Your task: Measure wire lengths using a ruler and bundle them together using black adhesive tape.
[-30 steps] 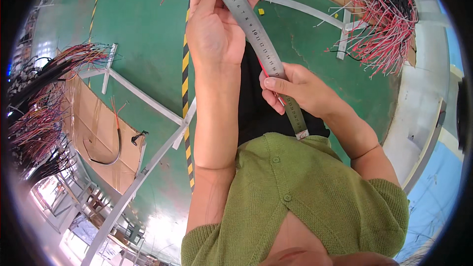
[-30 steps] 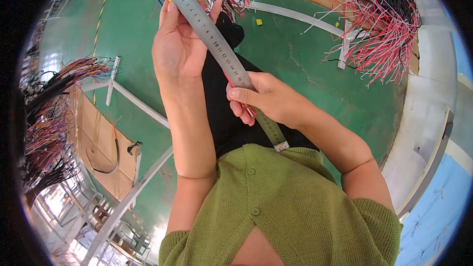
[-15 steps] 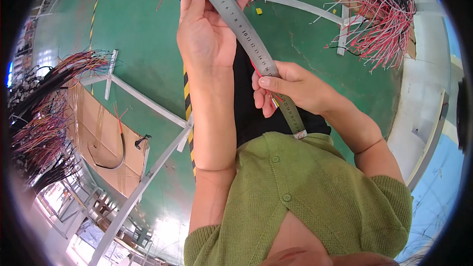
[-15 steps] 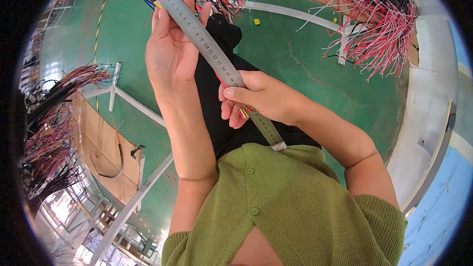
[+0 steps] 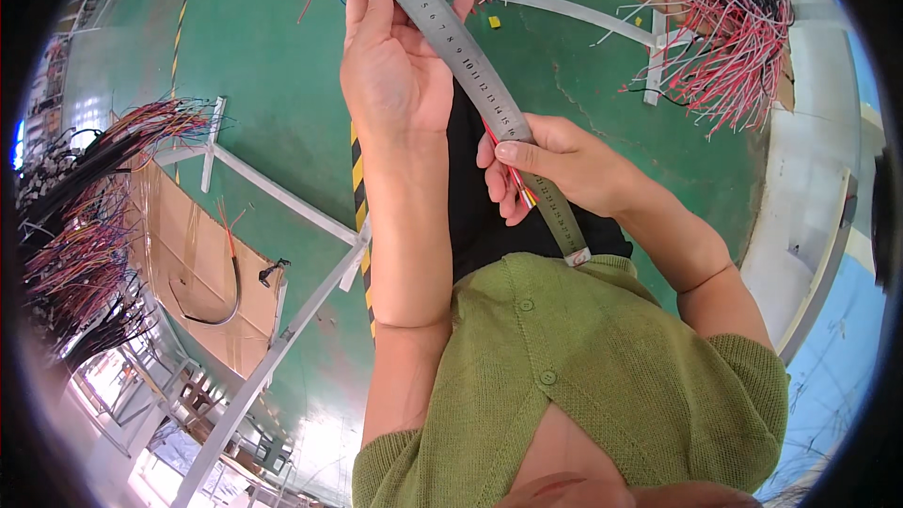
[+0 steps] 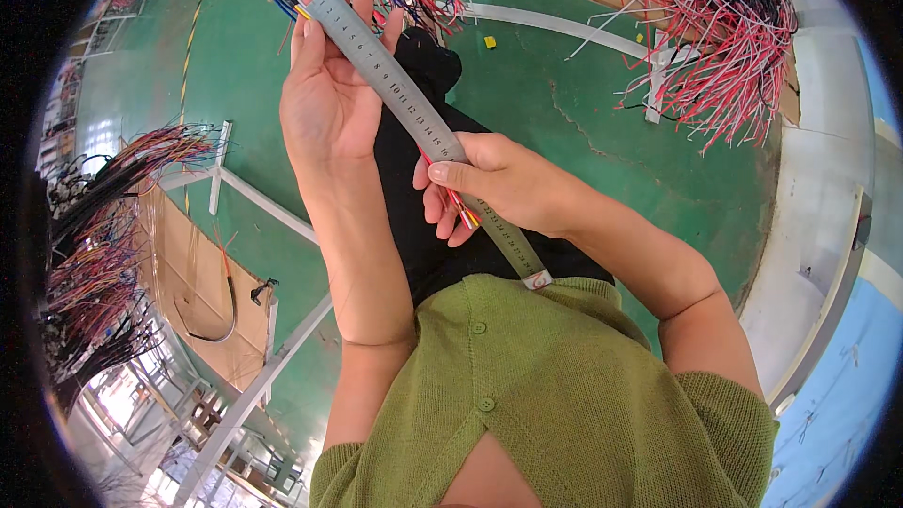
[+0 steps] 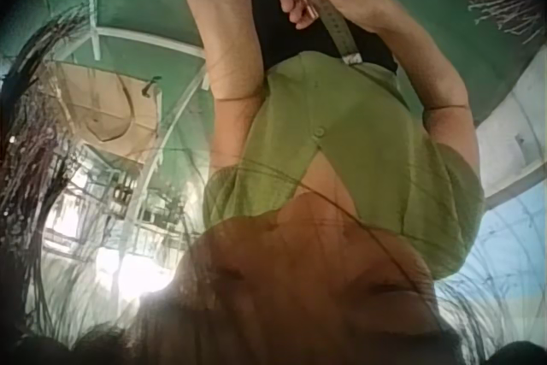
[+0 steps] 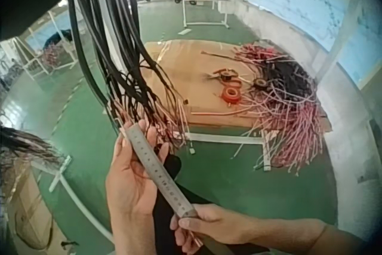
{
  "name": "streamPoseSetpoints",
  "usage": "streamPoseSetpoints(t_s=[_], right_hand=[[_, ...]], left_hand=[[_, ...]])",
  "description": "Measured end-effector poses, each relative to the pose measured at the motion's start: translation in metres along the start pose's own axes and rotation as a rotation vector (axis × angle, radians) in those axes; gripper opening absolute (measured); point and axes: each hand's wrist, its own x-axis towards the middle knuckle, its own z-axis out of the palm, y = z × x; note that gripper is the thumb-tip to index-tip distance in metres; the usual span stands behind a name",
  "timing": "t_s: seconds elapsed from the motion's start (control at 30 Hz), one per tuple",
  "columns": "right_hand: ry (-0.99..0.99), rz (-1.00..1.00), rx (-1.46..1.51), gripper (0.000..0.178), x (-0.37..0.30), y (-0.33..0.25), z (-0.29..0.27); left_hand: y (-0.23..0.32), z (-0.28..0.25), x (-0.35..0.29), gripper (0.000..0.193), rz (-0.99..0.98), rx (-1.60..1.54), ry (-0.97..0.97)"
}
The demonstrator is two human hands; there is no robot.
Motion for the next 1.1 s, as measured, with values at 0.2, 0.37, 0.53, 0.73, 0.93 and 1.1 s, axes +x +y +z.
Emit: streamPoseSetpoints(t_s=[0.2,0.37,0.53,0.73,0.93,1.1], right_hand=[[-0.002,-0.025,-0.013,0.021,0.000,0.004,0.001],[0.014,0.005,-0.001,0.020,0.000,0.005,0.001],[-0.005,0.006,0.001,0.020,0.000,0.004,0.001],[0.022,-0.039,-0.099,0.018,0.004,0.004,-0.006],[-0.002,-0.030,-0.117,0.017,0.004,0.004,-0.003],[0.070,-0.002,-0.089,0.017,0.001,0.013,-0.001]], left_hand=[[0.000,-0.003,-0.002,0.024,-0.002,-0.005,-0.003],[-0.002,-0.003,0.000,0.029,-0.026,0.000,0.015],[0.000,-0.001,-0.001,0.032,-0.031,-0.021,-0.013],[-0.004,0.001,0.005,0.027,0.047,0.057,0.005],[0.005,-0.003,0.003,0.032,0.054,0.168,-0.004],[0.002,0.001,-0.002,0.031,-0.027,0.091,0.054]])
